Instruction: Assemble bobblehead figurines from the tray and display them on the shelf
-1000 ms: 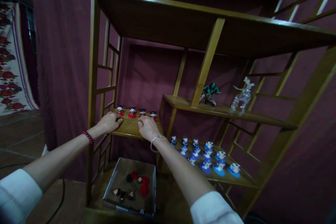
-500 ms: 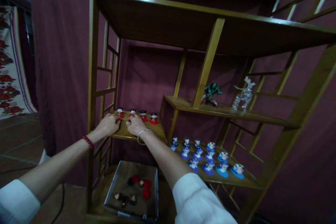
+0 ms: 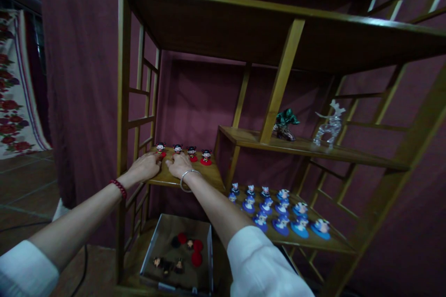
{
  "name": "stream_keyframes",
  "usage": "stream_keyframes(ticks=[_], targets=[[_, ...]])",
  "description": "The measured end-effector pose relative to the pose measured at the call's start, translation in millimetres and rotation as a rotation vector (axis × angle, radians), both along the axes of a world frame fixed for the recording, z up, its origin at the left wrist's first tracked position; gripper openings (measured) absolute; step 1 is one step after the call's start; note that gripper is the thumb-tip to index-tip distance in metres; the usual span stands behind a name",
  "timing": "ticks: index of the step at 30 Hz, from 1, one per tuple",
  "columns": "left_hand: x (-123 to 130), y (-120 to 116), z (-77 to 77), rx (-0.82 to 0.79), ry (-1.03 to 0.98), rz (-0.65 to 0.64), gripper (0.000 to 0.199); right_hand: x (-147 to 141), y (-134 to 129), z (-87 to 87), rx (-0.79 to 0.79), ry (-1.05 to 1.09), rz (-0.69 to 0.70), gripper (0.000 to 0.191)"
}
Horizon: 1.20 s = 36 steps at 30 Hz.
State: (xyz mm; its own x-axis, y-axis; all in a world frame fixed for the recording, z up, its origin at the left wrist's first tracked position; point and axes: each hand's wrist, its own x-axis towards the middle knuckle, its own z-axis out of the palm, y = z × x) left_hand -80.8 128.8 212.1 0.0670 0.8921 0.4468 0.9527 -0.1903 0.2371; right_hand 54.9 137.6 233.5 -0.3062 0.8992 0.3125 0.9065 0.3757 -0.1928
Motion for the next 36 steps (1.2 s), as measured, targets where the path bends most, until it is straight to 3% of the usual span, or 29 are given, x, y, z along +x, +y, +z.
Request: stream_keyframes(ticks=[13, 22, 36], targets=[[2.0, -2.9, 2.3, -0.025, 0.045, 0.017, 0.042, -2.5, 8.3, -4.4, 0.031, -0.098, 0.003, 0.047], [3.8, -7.4, 6.0, -0.092, 0.032, 0.027, 0.042, -0.2, 8.8, -6.7, 0.074, -0.023, 0.030, 0.041], [4.1, -7.1, 5.2, -0.064, 0.047, 0.030, 0.039, 2.4, 5.6, -7.6, 0.106, 0.045, 0.054, 0.033]])
